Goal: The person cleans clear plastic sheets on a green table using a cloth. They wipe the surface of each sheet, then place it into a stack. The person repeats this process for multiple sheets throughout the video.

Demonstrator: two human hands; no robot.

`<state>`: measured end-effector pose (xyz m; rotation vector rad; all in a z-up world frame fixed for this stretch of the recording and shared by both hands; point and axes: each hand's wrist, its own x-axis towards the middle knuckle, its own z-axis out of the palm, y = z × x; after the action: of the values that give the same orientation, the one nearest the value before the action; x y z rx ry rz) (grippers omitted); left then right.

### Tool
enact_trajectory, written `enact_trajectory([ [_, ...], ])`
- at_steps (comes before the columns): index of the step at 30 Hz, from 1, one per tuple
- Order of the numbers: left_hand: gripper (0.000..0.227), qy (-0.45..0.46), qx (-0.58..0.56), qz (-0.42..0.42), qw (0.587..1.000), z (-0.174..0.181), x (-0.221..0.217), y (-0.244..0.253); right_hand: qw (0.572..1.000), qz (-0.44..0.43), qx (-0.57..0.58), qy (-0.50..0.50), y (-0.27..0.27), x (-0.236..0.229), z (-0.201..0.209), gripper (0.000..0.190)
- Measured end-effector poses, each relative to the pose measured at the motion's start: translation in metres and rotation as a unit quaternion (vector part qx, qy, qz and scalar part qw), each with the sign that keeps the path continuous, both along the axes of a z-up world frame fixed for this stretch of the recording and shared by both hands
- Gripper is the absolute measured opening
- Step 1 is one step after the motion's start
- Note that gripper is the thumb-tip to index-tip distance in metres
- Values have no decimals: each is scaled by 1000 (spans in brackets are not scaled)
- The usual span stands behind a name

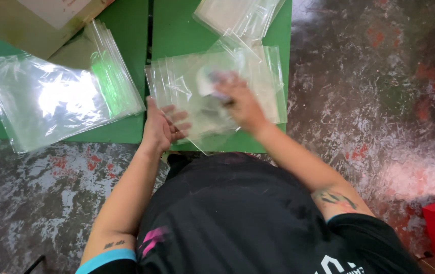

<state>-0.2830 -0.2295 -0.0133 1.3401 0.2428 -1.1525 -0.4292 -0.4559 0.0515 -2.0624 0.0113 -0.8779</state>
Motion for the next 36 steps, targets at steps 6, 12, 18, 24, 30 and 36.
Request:
enact_trajectory([
  [6, 37, 21, -16, -7, 1000, -23, -49, 2, 886, 106, -128, 432, 42, 16, -81, 51],
  [12, 46, -28, 21, -105, 994, -80, -73, 12, 844, 136, -260, 449, 41, 31, -59, 51],
  [18, 29, -94, 13, -124, 988, -42, -54, 38, 824, 17, -311, 473, -62, 79, -92, 30],
  [24, 31, -260, 151, -174, 938, 37, -42, 63, 798, -122, -249, 535, -106, 78, -100, 48],
  [30, 41, -523, 219, -164, 807, 160, -28, 96, 863, -85, -381, 322, -57, 38, -83, 40],
  [36, 31, -879, 89, -146, 445, 182, -16, 100, 906, 7, 85, 415, -40, 19, -87, 47],
])
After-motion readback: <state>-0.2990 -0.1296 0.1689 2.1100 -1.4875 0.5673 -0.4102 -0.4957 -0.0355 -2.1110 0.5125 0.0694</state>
